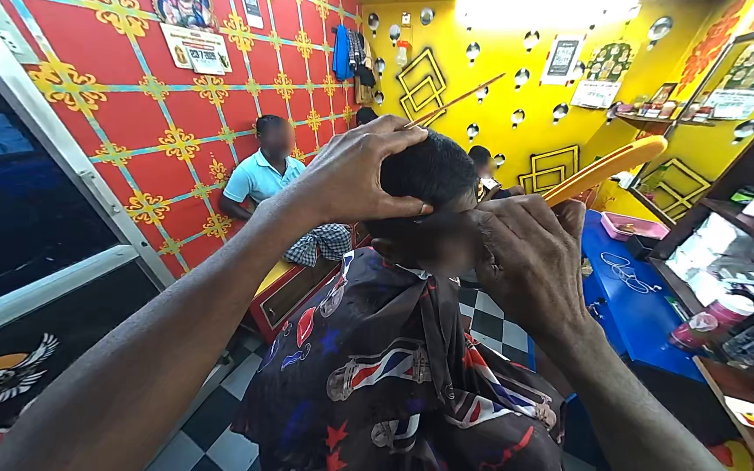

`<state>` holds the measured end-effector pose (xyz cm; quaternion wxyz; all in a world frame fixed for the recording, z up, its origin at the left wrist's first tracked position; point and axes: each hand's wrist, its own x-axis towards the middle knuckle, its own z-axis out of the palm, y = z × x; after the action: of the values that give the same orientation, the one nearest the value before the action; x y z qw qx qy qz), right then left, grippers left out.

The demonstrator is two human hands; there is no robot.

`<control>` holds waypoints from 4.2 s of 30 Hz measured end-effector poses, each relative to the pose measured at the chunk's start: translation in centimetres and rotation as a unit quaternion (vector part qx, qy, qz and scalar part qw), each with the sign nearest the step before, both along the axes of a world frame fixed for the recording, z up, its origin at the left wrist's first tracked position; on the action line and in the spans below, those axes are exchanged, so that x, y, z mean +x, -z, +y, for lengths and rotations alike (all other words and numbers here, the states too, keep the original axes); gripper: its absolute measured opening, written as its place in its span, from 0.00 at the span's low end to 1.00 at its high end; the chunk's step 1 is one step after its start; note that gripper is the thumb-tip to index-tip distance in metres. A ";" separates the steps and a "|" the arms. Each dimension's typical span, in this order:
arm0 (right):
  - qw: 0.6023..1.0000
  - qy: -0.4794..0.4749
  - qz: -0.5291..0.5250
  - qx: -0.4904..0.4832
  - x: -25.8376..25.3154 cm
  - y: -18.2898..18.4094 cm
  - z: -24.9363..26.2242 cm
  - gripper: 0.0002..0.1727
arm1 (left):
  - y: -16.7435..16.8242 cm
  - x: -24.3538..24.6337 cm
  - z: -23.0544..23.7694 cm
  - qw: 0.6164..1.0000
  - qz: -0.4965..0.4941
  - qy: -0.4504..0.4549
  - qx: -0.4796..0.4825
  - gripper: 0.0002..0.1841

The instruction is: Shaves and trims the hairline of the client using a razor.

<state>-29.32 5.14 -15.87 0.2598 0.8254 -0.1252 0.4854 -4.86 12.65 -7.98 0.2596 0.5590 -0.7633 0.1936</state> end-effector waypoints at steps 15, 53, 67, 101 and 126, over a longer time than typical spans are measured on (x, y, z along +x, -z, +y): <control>0.999 0.015 0.007 -0.034 0.6 1.0 0.4 0.10 | 0.0 0.1 0.3 1.000 0.005 0.002 -0.002 0.48; 0.998 0.041 0.002 -0.056 0.8 2.1 1.0 0.11 | 0.0 -0.2 0.2 1.000 0.003 -0.008 0.003 0.47; 0.996 0.064 0.001 -0.068 0.9 2.4 1.5 0.12 | 0.1 -0.3 0.1 1.000 0.003 -0.011 0.005 0.48; 0.973 -0.075 -0.115 0.185 -3.0 3.2 6.7 0.12 | 2.4 0.0 6.1 0.991 0.016 0.014 -0.131 0.42; 0.989 0.032 0.122 -0.083 1.5 -2.8 4.7 0.14 | 2.6 0.3 3.4 0.998 -0.032 0.027 -0.039 0.48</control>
<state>-27.78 9.80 -13.08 0.3559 0.8498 -0.0779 0.3809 -4.61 16.05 -10.58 0.2621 0.5211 -0.7778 0.2342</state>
